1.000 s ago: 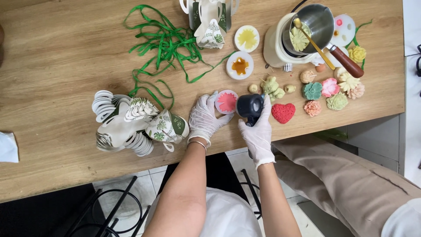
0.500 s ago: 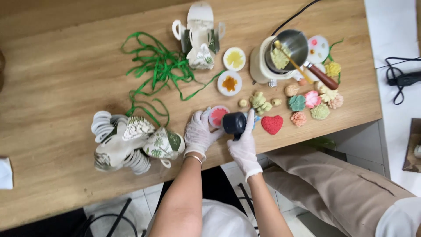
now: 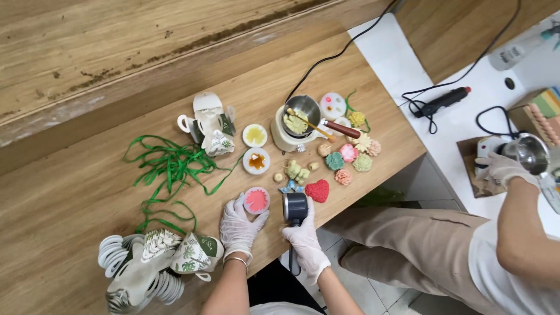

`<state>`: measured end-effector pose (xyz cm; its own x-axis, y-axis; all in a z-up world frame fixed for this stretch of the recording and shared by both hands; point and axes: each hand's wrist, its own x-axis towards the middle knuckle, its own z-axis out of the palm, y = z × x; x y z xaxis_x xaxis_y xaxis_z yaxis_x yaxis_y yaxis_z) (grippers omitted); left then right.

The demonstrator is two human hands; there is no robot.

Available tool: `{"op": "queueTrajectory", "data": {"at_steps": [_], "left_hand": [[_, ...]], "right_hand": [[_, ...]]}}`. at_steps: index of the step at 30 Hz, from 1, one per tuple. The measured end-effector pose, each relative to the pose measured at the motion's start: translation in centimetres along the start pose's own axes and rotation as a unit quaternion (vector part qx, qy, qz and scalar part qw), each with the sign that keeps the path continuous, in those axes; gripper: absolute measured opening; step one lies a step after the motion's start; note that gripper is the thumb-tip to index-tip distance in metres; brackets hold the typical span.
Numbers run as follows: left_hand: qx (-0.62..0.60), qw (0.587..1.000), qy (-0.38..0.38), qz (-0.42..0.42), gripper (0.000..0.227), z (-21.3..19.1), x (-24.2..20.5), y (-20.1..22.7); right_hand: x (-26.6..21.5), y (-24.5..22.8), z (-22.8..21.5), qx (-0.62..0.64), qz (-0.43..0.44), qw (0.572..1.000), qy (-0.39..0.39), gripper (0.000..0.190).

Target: The person uses a heat gun to melt and smooth the surfaces of decorative shaped candles on a wooden workbench, moving between several candle pieces. They handle a wick, retrieve supplies from a shelf, and hold a candle while working on it with the heat gun.

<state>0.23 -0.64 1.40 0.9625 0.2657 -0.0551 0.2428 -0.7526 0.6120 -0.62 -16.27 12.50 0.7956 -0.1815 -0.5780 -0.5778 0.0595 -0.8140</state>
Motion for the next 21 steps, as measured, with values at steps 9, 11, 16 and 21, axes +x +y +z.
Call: {"op": "queueTrajectory", "data": {"at_steps": [9,11,16,21], "left_hand": [[-0.015,0.999,-0.029,-0.016,0.097,-1.5,-0.3,0.9],[-0.016,1.0,-0.018,0.0,0.097,-1.0,-0.3,0.3],[-0.043,0.999,-0.026,-0.012,0.1,-1.2,-0.3,0.4],[-0.072,0.997,0.034,0.012,0.106,1.3,-0.8,-1.4]], "right_hand": [[-1.1,3.4,-3.8,0.124,0.051,0.991,0.016,0.082],[-1.7,3.4,-4.2,0.117,0.063,0.991,0.029,0.079],[-3.3,3.6,-4.4,0.124,0.093,0.987,0.052,0.072],[-3.9,5.0,-4.4,0.189,0.071,0.978,0.052,0.065]]}}
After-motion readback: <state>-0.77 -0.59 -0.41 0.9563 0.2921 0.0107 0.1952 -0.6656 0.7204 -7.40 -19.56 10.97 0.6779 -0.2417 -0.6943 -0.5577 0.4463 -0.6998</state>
